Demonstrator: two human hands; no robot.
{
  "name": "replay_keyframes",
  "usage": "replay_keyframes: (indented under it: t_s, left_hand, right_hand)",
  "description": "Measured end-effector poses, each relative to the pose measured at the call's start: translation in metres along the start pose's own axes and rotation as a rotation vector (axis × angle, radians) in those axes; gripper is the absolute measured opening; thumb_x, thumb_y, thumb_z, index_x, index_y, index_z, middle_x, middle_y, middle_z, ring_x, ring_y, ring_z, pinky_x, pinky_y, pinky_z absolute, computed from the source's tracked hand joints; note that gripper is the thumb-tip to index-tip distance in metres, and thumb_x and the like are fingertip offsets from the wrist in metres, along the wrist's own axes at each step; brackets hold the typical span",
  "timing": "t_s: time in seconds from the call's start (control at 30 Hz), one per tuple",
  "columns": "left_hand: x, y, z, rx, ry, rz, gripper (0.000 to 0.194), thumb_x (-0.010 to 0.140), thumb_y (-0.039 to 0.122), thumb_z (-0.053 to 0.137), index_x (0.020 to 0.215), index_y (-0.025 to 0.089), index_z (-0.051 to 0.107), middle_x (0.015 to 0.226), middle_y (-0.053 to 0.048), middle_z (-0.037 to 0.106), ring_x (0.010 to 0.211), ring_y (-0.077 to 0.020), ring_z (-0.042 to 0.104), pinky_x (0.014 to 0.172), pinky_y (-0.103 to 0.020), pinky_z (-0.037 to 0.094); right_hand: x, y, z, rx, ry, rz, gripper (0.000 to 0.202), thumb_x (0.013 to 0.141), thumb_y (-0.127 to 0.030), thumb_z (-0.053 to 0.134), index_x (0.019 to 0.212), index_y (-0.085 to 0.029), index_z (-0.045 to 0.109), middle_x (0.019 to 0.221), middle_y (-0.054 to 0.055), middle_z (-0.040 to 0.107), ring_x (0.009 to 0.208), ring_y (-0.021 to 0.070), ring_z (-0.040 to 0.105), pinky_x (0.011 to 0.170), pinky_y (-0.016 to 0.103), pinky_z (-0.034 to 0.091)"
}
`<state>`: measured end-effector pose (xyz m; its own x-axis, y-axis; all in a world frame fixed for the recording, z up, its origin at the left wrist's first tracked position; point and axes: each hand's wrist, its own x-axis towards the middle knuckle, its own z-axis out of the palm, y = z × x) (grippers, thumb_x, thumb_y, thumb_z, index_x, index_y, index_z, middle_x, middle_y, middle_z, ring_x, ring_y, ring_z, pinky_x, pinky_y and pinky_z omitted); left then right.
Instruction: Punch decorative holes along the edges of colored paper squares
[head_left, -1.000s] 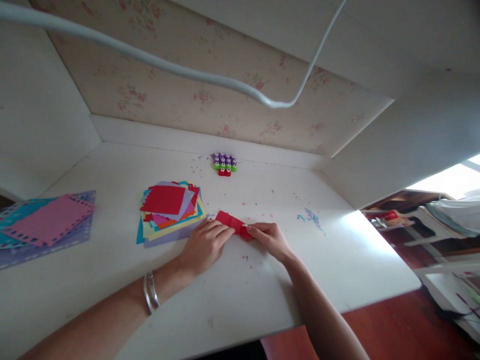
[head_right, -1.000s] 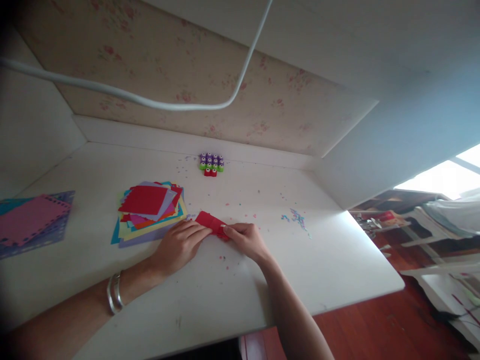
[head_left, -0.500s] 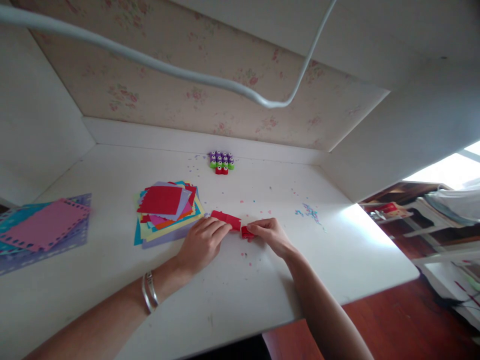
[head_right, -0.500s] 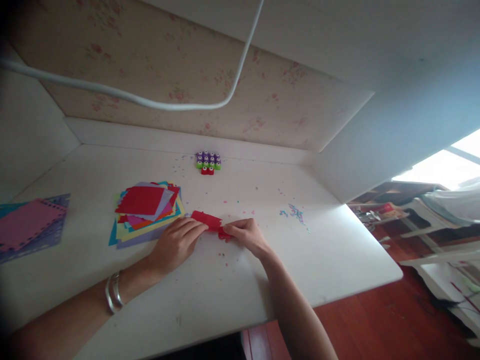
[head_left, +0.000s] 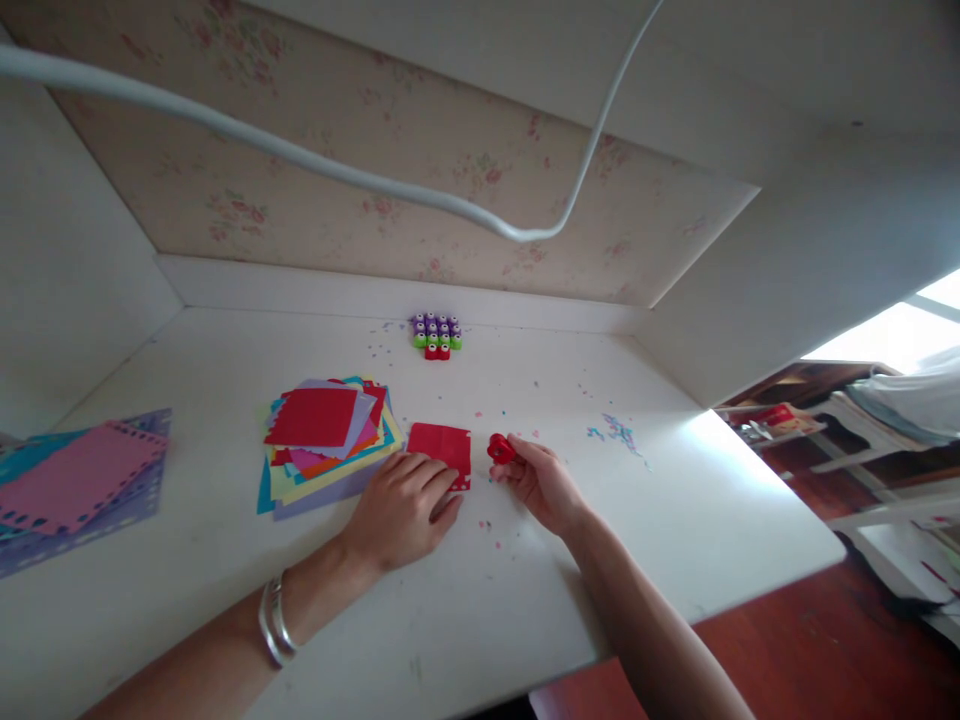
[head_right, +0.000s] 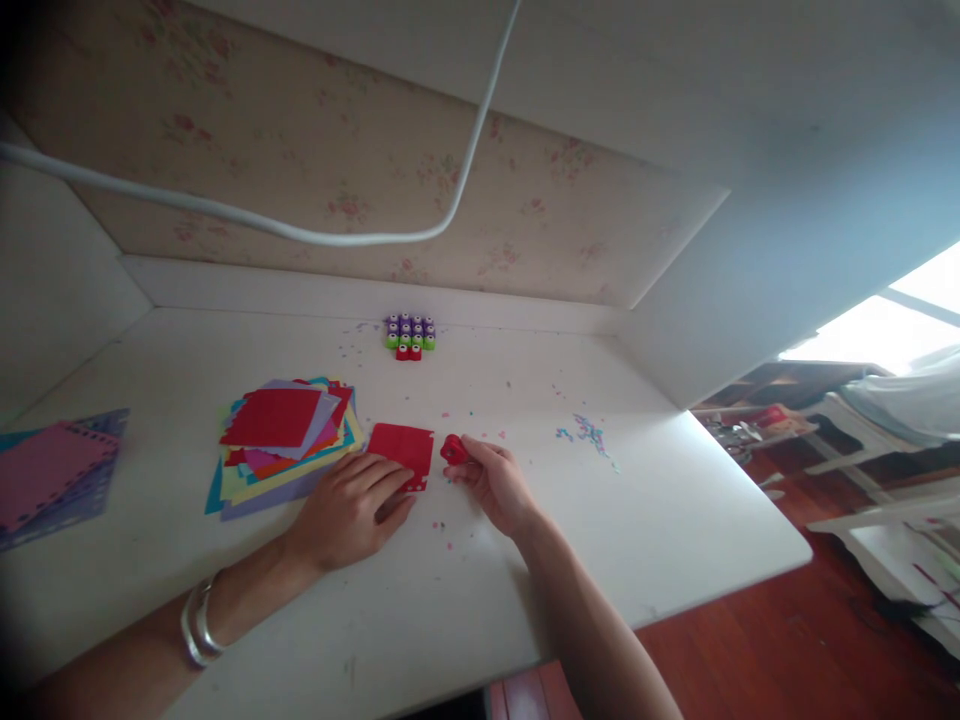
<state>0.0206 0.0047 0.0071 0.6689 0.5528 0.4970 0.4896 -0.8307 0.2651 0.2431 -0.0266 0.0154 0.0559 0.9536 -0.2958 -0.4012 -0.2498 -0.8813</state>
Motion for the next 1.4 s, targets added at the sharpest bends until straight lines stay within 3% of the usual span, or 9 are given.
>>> replay_keyframes:
  t_s: [0.2, 0.33, 0.5, 0.77, 1.03, 1.2, 1.4]
  left_hand:
    - [0.002, 0.005, -0.002, -0.149, 0.140, -0.054, 0.015, 0.093, 0.025, 0.055, 0.089, 0.020, 0.069, 0.080, -0.003, 0.069, 0.076, -0.0170, 0.061, 0.080, -0.035, 0.048]
    - [0.006, 0.010, 0.000, -0.336, 0.230, -0.230, 0.014, 0.092, 0.026, 0.057, 0.091, 0.020, 0.069, 0.082, -0.003, 0.070, 0.078, -0.0164, 0.063, 0.077, -0.031, 0.051]
    - [0.011, 0.017, 0.000, -0.526, 0.187, -0.425, 0.015, 0.093, 0.025, 0.056, 0.093, 0.022, 0.070, 0.086, -0.001, 0.071, 0.079, -0.0145, 0.065, 0.072, -0.026, 0.053]
    - [0.007, 0.015, 0.003, -0.401, 0.242, -0.339, 0.022, 0.095, 0.026, 0.053, 0.107, 0.020, 0.070, 0.087, -0.005, 0.069, 0.082, -0.0160, 0.063, 0.079, -0.029, 0.053]
    - [0.003, 0.016, 0.007, -0.325, 0.157, -0.260, 0.029, 0.097, 0.021, 0.048, 0.120, 0.017, 0.064, 0.083, -0.006, 0.064, 0.079, -0.0171, 0.060, 0.075, -0.030, 0.050]
    - [0.005, 0.018, 0.002, -0.482, 0.146, -0.320, 0.024, 0.097, 0.022, 0.048, 0.108, 0.018, 0.069, 0.086, -0.005, 0.065, 0.082, -0.0157, 0.060, 0.078, -0.027, 0.048]
    - [0.011, 0.017, -0.003, -0.626, 0.174, -0.521, 0.021, 0.095, 0.029, 0.052, 0.099, 0.020, 0.071, 0.087, -0.003, 0.068, 0.078, -0.0149, 0.061, 0.071, -0.024, 0.046]
  right_hand:
    - [-0.006, 0.006, 0.016, 0.042, 0.017, 0.005, 0.024, 0.084, -0.038, 0.070, 0.097, -0.018, 0.070, 0.095, 0.006, 0.074, 0.079, 0.0182, 0.072, 0.072, 0.028, 0.057]
    - [-0.010, 0.010, 0.028, 0.084, -0.022, -0.001, 0.022, 0.084, -0.038, 0.070, 0.097, -0.019, 0.070, 0.100, 0.006, 0.074, 0.089, 0.0182, 0.071, 0.084, 0.030, 0.055]
    - [-0.012, 0.016, 0.039, 0.157, -0.037, -0.006, 0.021, 0.084, -0.037, 0.071, 0.096, -0.020, 0.069, 0.104, 0.005, 0.073, 0.092, 0.0175, 0.071, 0.092, 0.032, 0.053]
    - [-0.014, 0.022, 0.052, 0.235, 0.010, 0.055, 0.021, 0.082, -0.035, 0.074, 0.096, -0.021, 0.069, 0.111, 0.006, 0.072, 0.097, 0.0185, 0.070, 0.098, 0.034, 0.051]
    - [-0.015, 0.025, 0.052, 0.286, 0.037, 0.034, 0.019, 0.081, -0.031, 0.075, 0.096, -0.021, 0.070, 0.106, 0.004, 0.073, 0.090, 0.0152, 0.071, 0.086, 0.026, 0.056]
    - [-0.015, 0.023, 0.055, 0.318, -0.004, 0.013, 0.017, 0.085, -0.029, 0.071, 0.098, -0.019, 0.069, 0.109, 0.005, 0.073, 0.095, 0.0156, 0.070, 0.088, 0.026, 0.055]
    - [-0.015, 0.024, 0.054, 0.270, -0.006, -0.024, 0.018, 0.085, -0.031, 0.070, 0.099, -0.020, 0.069, 0.109, 0.005, 0.072, 0.099, 0.0172, 0.069, 0.095, 0.030, 0.052]
